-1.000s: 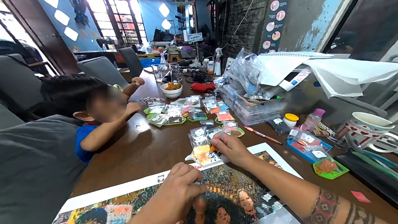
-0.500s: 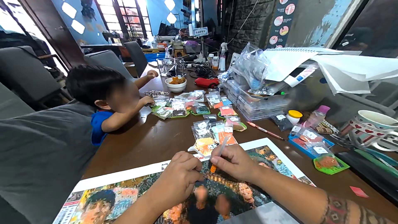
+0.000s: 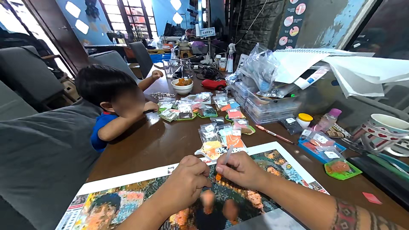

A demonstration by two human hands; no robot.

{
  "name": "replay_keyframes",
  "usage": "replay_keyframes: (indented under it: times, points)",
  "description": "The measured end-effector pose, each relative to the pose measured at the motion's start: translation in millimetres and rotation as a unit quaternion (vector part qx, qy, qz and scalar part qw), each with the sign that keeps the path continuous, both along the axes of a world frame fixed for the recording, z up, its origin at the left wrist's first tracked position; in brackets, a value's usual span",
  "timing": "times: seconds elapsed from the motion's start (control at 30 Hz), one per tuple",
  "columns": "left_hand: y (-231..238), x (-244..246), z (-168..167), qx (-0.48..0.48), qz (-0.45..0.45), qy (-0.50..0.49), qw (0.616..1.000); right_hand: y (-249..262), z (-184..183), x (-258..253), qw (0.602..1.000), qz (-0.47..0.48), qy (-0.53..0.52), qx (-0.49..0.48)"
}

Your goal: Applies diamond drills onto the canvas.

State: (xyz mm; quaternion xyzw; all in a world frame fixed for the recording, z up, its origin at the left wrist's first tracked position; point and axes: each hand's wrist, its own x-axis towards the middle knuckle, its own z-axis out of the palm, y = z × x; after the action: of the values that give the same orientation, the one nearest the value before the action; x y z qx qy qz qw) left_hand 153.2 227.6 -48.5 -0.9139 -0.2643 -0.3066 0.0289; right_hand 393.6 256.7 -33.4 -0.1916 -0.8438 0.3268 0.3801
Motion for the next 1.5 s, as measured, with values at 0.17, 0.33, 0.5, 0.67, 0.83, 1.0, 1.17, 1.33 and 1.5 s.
replay_keyframes:
  times: [0.17,0.33,0.5,0.67,0.83,1.0,1.17,1.33,1.5]
  points:
    - [-0.2,-0.1,-0.3,0.001,0.002,0.003,1.0,0.1,-1.1,0.0,1.0,0.011,0.007,-0.003]
    - [-0.2,0.2,0.1,0.003,0.002,0.004,1.0,-0.5,-1.6,-0.1,1.0,0.009,0.006,0.002]
    - [0.0,0.1,0.3,0.004,0.001,0.006,1.0,-0.8,-1.9,-0.7,1.0,0.003,0.011,0.008]
    - [-0.2,0.3,0.6,0.003,0.002,0.005,1.0,-0.1,-2.6,-1.0,1.0,0.002,0.014,0.02]
    - [0.0,0.4,0.4,0.004,0.002,0.004,1.0,-0.4,-2.9,-0.8,1.0,0.01,0.005,0.024]
    - [0.4,-0.3,-0.2,0.004,0.0,0.003,1.0,-0.4,-2.8,-1.1,1.0,0.008,0.005,0.03]
    - [0.2,-0.1,-0.8,0.006,0.0,0.002,1.0,0.4,-3.4,-1.2,0.998,0.009,-0.002,0.058]
    - [-0.9,1.6,0.6,0.02,0.0,0.014,1.0,1.5,-2.5,-0.8,0.997,0.025,-0.017,0.068]
    - [-3.0,4.0,3.6,0.038,0.002,0.035,0.999,1.3,0.9,-1.0,0.997,0.034,-0.036,0.058]
